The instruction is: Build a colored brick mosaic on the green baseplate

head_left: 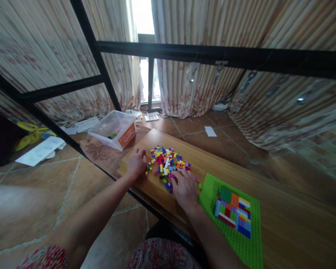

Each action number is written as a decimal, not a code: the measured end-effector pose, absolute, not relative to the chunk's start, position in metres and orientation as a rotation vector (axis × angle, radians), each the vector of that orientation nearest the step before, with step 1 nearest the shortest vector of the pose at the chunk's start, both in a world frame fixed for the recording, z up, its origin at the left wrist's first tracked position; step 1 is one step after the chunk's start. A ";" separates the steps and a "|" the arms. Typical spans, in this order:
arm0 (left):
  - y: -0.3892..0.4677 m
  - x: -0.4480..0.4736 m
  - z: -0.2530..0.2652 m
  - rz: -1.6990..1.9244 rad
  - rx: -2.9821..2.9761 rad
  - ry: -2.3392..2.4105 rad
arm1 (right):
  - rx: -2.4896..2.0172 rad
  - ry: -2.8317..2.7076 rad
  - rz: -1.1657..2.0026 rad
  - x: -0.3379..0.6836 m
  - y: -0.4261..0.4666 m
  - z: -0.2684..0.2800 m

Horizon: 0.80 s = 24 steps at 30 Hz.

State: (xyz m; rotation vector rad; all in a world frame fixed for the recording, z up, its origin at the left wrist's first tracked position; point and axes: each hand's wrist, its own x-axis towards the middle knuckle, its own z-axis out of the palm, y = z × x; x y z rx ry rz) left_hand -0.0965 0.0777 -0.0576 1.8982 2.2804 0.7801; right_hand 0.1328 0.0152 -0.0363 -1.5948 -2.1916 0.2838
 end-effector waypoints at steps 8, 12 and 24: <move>0.077 -0.096 -0.056 0.786 1.883 2.282 | -1.573 -2.147 0.222 0.148 0.016 -0.032; 0.077 -0.096 -0.056 0.784 1.905 2.279 | -1.564 -2.217 0.238 0.117 0.020 -0.025; 0.077 -0.098 -0.058 0.782 1.911 2.272 | -1.628 -2.328 0.160 0.114 0.025 -0.024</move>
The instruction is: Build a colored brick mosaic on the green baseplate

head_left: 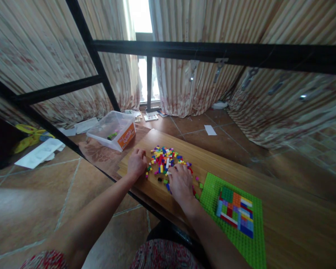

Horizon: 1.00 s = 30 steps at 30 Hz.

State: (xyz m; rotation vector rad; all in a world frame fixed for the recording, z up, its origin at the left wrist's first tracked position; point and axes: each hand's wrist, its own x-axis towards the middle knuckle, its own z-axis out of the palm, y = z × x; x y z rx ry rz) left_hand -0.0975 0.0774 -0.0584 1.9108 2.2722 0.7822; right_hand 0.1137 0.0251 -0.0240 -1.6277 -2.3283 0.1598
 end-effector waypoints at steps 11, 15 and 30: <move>0.078 -0.098 -0.060 0.784 1.924 2.285 | -1.619 -2.410 0.191 0.122 0.025 -0.016; 0.078 -0.099 -0.060 0.790 1.926 2.276 | -1.536 -2.303 0.299 0.126 0.023 -0.016; 0.080 -0.100 -0.059 0.784 1.982 2.290 | -1.060 -0.641 1.558 0.164 -0.005 -0.017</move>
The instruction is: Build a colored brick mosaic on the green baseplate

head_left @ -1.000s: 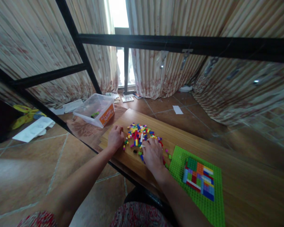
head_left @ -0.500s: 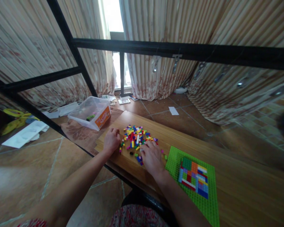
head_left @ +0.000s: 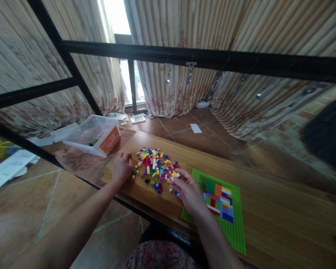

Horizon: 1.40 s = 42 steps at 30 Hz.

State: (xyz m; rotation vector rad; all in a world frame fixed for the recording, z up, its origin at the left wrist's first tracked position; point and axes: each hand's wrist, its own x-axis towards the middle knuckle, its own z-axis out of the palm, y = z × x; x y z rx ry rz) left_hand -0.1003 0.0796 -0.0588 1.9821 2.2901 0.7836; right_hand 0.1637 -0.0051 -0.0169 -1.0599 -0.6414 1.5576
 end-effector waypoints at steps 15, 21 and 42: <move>0.081 -0.100 -0.059 0.778 1.982 2.318 | -1.115 -0.831 1.573 0.174 -0.016 -0.008; 0.081 -0.101 -0.058 0.771 1.987 2.309 | -1.204 -0.825 1.445 0.172 -0.012 -0.017; 0.079 -0.100 -0.058 0.781 1.965 2.294 | -1.507 -1.166 1.345 0.177 0.018 -0.034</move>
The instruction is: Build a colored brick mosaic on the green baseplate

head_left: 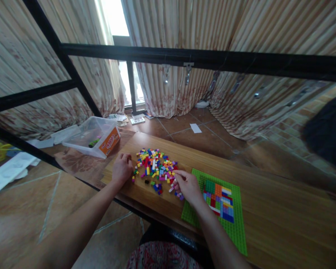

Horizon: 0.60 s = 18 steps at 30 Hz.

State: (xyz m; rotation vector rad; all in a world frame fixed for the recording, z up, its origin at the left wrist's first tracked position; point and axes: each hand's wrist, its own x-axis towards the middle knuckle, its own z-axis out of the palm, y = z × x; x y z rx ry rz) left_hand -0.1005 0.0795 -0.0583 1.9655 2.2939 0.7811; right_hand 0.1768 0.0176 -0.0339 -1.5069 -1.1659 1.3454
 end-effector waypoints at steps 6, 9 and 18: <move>0.080 -0.100 -0.057 0.752 1.963 2.318 | -1.456 -1.084 1.299 0.180 0.015 -0.034; 0.079 -0.099 -0.055 0.754 1.963 2.322 | -1.440 -1.038 1.263 0.179 0.013 -0.029; 0.080 -0.101 -0.054 0.727 2.003 2.328 | -1.413 -1.080 1.116 0.208 -0.040 -0.014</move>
